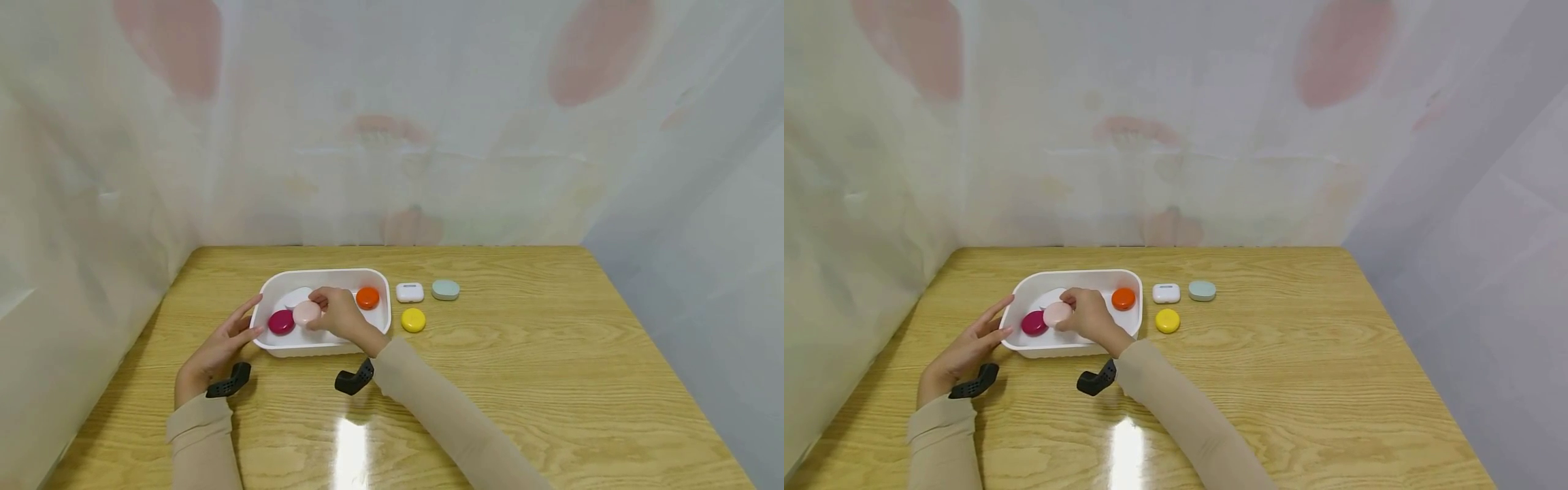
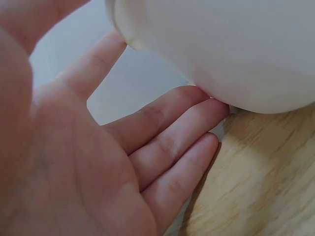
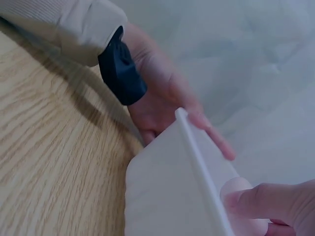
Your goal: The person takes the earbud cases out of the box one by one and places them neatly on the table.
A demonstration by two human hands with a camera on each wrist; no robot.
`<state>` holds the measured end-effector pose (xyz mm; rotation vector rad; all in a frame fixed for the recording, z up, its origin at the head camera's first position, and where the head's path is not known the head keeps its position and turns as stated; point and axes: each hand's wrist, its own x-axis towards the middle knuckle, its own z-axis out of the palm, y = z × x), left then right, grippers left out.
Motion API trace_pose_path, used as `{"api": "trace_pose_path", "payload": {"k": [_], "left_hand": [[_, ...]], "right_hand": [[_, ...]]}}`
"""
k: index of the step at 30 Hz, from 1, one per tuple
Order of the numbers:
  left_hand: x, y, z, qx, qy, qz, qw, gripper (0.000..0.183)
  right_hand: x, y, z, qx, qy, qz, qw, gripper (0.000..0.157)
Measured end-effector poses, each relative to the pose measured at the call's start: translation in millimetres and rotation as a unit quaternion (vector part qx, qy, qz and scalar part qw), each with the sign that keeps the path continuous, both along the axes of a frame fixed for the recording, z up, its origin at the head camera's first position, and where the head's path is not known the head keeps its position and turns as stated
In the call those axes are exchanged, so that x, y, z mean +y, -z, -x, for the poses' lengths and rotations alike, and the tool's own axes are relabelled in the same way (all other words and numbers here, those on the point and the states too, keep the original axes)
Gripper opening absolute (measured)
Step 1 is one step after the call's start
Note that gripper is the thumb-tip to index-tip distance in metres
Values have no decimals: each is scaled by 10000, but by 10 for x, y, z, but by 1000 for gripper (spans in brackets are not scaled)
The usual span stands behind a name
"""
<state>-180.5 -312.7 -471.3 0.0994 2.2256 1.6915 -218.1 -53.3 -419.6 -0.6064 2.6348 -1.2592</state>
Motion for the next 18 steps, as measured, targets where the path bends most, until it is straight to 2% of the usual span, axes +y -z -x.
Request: {"api": "trace_pose_path", "payload": {"k": [4, 10, 18], "left_hand": [[3, -22, -5, 3, 17, -12, 10000, 69], [7, -41, -8, 52, 51, -21, 10000, 69], [-5, 4, 9, 65, 24, -22, 10000, 68]], "right_hand": [[39, -39, -49, 26, -60, 77, 9999, 48], [139, -117, -120, -66, -224, 494, 9985, 49], [334, -131, -193, 70, -375, 636, 9972, 49]]}}
